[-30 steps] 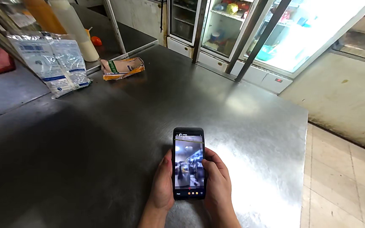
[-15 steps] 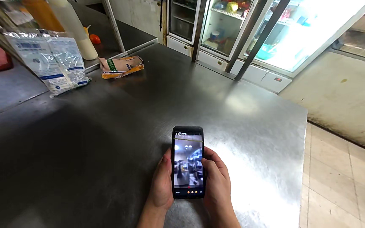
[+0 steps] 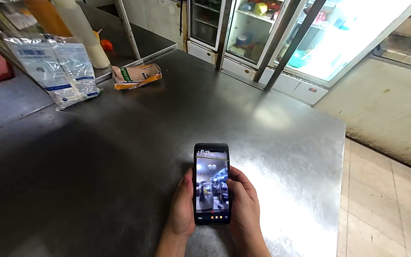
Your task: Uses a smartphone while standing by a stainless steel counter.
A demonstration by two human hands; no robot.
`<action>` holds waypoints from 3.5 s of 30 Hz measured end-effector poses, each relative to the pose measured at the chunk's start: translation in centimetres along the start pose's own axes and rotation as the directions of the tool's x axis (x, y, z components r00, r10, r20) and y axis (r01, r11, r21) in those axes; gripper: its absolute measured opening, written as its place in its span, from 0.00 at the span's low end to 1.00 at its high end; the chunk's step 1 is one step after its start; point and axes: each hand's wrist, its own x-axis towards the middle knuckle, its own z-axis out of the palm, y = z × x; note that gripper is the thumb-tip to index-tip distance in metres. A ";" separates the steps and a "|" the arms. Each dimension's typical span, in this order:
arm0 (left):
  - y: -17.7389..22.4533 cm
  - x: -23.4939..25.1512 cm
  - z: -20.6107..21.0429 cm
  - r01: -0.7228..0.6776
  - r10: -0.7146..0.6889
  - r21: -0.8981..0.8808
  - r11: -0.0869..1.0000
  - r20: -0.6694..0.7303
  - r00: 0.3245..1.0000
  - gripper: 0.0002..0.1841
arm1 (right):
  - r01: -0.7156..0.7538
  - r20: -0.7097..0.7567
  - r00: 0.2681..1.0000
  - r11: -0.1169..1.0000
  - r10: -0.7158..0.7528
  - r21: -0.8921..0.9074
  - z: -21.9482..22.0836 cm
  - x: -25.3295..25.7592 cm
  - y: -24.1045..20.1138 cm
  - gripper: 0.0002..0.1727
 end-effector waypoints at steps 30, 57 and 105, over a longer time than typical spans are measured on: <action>0.1 0.0 0.0 -0.009 0.009 -0.021 1.000 0.045 0.999 0.57 | 0.000 -0.016 1.000 1.000 0.000 -0.015 0.2 0.0 0.0 0.18; -0.4 0.1 -0.4 -0.076 0.076 -0.005 0.997 0.044 0.996 0.58 | 0.054 0.009 0.999 0.999 -0.054 0.005 0.1 0.1 0.2 0.19; 0.3 -0.1 0.3 0.024 -0.024 0.005 1.000 -0.032 0.999 0.35 | 0.031 0.010 0.999 0.998 -0.031 0.046 0.2 -0.1 0.3 0.20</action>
